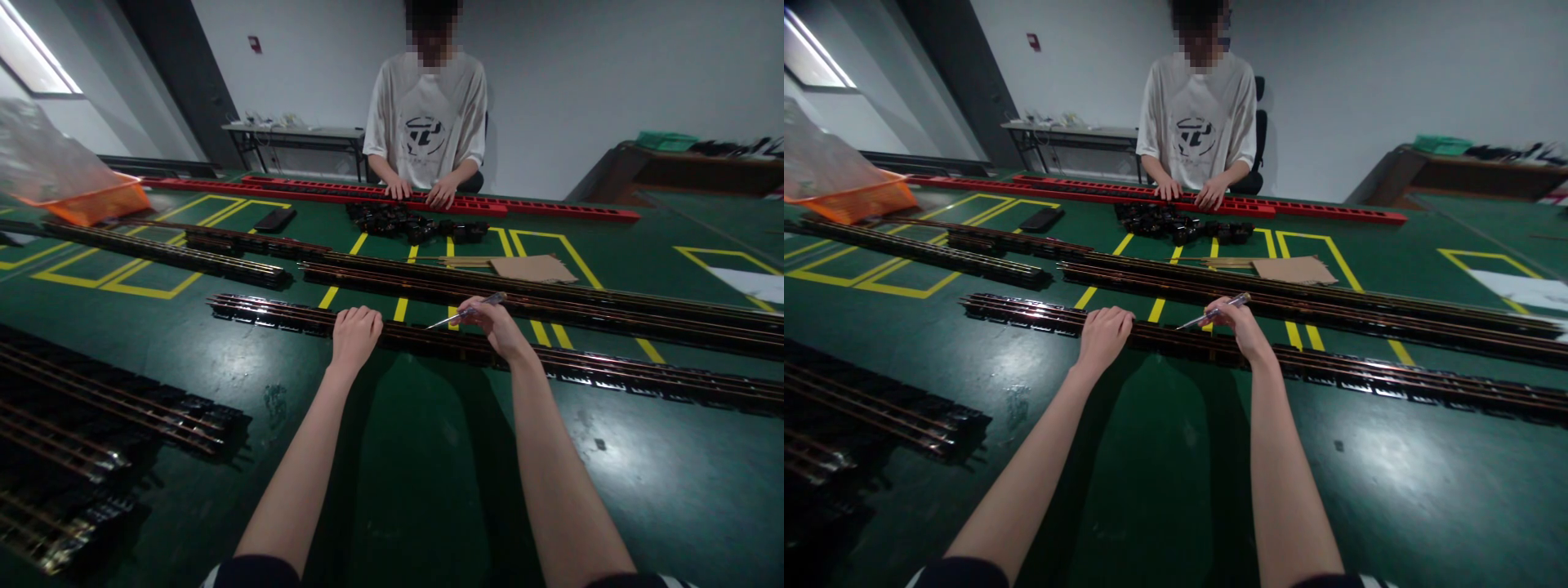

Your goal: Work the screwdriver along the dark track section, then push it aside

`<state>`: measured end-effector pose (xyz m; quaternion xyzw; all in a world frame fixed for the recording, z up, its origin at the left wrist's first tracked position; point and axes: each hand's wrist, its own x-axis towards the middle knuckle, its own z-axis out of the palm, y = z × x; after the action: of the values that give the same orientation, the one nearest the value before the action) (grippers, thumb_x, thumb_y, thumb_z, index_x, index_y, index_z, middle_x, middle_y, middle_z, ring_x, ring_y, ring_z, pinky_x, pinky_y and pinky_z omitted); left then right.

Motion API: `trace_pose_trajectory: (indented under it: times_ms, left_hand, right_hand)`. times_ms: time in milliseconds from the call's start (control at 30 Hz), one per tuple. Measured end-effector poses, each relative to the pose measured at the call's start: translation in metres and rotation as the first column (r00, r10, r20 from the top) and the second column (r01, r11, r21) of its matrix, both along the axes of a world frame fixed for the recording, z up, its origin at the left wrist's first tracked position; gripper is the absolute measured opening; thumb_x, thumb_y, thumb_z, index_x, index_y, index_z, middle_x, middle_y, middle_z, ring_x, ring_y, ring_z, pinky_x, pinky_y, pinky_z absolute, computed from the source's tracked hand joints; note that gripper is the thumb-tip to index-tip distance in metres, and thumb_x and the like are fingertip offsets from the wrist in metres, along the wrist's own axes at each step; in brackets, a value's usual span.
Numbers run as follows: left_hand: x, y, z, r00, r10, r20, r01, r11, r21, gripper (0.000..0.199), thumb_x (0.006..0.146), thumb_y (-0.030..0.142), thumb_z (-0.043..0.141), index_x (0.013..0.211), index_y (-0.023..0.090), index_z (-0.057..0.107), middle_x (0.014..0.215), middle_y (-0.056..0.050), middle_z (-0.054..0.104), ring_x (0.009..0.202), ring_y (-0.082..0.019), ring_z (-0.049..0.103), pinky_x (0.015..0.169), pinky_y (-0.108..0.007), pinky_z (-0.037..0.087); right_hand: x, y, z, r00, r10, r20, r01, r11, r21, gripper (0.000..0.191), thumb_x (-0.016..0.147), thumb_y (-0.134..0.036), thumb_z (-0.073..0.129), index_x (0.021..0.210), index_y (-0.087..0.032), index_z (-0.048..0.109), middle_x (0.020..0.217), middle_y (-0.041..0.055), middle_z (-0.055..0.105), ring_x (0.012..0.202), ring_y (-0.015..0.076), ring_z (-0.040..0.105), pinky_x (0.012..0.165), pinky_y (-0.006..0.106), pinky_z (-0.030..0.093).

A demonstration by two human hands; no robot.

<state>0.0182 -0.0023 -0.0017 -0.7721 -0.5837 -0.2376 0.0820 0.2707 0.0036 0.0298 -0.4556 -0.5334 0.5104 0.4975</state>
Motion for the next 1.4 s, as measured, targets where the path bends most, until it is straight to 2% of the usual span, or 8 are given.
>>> trace_pose_trajectory:
  times_ms: [300, 467, 633, 800, 1033, 1400]
  left_hand:
    - [0.003, -0.002, 0.001, 1.000, 0.016, 0.000, -0.016, 1.000, -0.006, 0.036, 0.094, 0.024, 0.032, 0.086, 0.019, 0.066, 0.090, -0.006, 0.069, 0.087, -0.022, 0.060, 0.086, -0.039, 0.038]
    - [0.006, -0.003, 0.003, 0.999, 0.009, 0.051, -0.008, 1.000, -0.015, 0.035, 0.094, 0.023, 0.033, 0.087, 0.018, 0.067, 0.094, -0.007, 0.071, 0.090, -0.021, 0.062, 0.095, -0.040, 0.036]
    - [0.025, -0.009, 0.004, 0.997, -0.044, 0.070, 0.043, 0.999, 0.018, 0.034, 0.094, 0.023, 0.035, 0.086, 0.018, 0.067, 0.096, -0.007, 0.071, 0.092, -0.021, 0.062, 0.101, -0.042, 0.034]
    - [0.041, -0.013, -0.002, 0.992, -0.095, 0.087, 0.094, 0.995, 0.015, 0.030, 0.093, 0.025, 0.038, 0.092, 0.019, 0.067, 0.096, -0.006, 0.070, 0.093, -0.020, 0.062, 0.101, -0.042, 0.035]
    - [0.039, -0.009, -0.004, 0.995, -0.082, 0.063, 0.080, 0.997, 0.022, 0.030, 0.093, 0.026, 0.037, 0.090, 0.019, 0.067, 0.092, -0.006, 0.070, 0.089, -0.021, 0.061, 0.100, -0.042, 0.035]
    - [0.024, -0.005, -0.002, 0.997, 0.021, 0.080, -0.022, 1.000, 0.013, 0.030, 0.092, 0.024, 0.036, 0.086, 0.020, 0.065, 0.089, -0.006, 0.070, 0.088, -0.022, 0.060, 0.100, -0.043, 0.031]
  right_hand:
    - [-0.001, 0.000, -0.002, 1.000, -0.005, -0.022, 0.005, 1.000, 0.015, 0.022, 0.073, -0.042, 0.060, 0.067, -0.021, 0.064, 0.067, 0.0027, 0.067, 0.072, 0.0208, 0.063, 0.074, 0.034, 0.046]
    - [-0.001, 0.000, -0.001, 1.000, -0.005, -0.009, 0.005, 1.000, 0.001, 0.025, 0.071, -0.045, 0.061, 0.067, -0.021, 0.063, 0.068, 0.0028, 0.066, 0.072, 0.0212, 0.063, 0.075, 0.035, 0.046]
    - [-0.001, 0.001, -0.002, 1.000, -0.008, -0.023, 0.008, 1.000, -0.002, 0.024, 0.070, -0.045, 0.062, 0.067, -0.021, 0.063, 0.068, 0.0030, 0.066, 0.071, 0.0216, 0.063, 0.074, 0.035, 0.046]
    - [-0.001, 0.001, -0.002, 1.000, -0.011, -0.010, 0.011, 1.000, 0.006, 0.024, 0.071, -0.045, 0.061, 0.068, -0.022, 0.063, 0.068, 0.0027, 0.067, 0.071, 0.0219, 0.064, 0.074, 0.035, 0.046]
    - [-0.002, 0.001, 0.000, 1.000, 0.002, 0.003, -0.002, 0.999, 0.040, 0.023, 0.071, -0.044, 0.062, 0.067, -0.022, 0.064, 0.067, 0.0020, 0.068, 0.071, 0.0215, 0.065, 0.073, 0.035, 0.047]
    - [-0.017, 0.003, 0.000, 0.998, 0.061, 0.029, -0.062, 0.998, 0.025, 0.021, 0.072, -0.041, 0.061, 0.071, -0.020, 0.065, 0.068, 0.0021, 0.070, 0.072, 0.0215, 0.066, 0.076, 0.035, 0.046]
